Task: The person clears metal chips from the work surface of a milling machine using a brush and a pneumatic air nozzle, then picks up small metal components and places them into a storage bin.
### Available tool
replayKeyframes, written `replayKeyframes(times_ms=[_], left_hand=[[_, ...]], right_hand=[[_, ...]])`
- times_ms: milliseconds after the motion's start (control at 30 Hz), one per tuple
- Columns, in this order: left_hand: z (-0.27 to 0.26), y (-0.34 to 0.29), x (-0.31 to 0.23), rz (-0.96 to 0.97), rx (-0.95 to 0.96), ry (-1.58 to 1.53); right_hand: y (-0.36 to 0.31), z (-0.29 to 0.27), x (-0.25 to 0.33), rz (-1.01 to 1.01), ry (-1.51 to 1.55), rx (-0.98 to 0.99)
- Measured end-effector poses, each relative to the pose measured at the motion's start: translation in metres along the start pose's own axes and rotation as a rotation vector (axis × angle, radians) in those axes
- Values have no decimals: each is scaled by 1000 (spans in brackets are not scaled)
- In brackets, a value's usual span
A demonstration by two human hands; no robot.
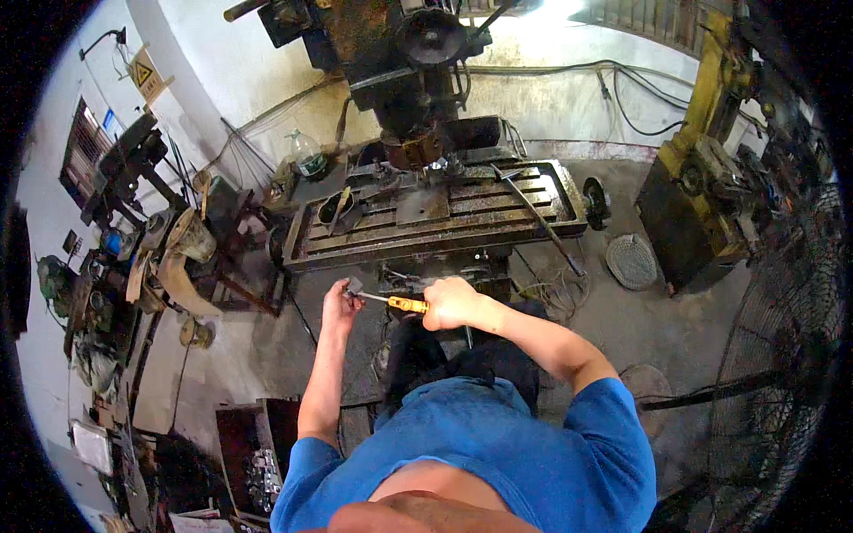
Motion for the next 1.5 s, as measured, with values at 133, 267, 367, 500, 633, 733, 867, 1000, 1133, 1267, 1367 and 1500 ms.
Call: replayKeyframes(times_ms=[133,267,367,500,633,733,867,1000,1133,1267,1367,1500], left_hand=[[5,15,3,-55,-32,6],[18,17,-4,-35,-28,2],[31,9,-22,-17,-84,65],[59,26,-33,140,71,318],[123,40,-37,280,101,584],[151,76,-28,569,105,895],[192,87,-22,1046,-38,1303],[204,102,-18,1120,-13,1509],[201,116,-16,1150,122,1600],[193,115,-21,1209,218,1592],[190,123,-18,1229,232,1580],[200,129,-14,1225,248,1522]], right_hand=[[-2,-3,-5,-4,10,-22],[1,4,-15,4,37,-146],[-1,-18,-21,102,-24,-32],[28,-36,-84,388,-88,-268],[74,-35,-108,489,-140,-225],[107,-24,-114,466,-120,-188],[115,-20,-128,514,-51,-204],[75,-43,-139,338,60,-414],[49,8,-191,215,665,-669],[32,65,-200,509,581,-610],[33,88,-206,790,229,-536],[23,95,-205,772,271,-627]])
Point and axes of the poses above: each hand's wrist, its own y-axis towards the middle knuckle, its own z-axis out of the palm, x = y × z, the point moved 1 cm from there along y, towards the middle knuckle, and after that the axes turned 14 degrees about -x, right-handed, at the moved point
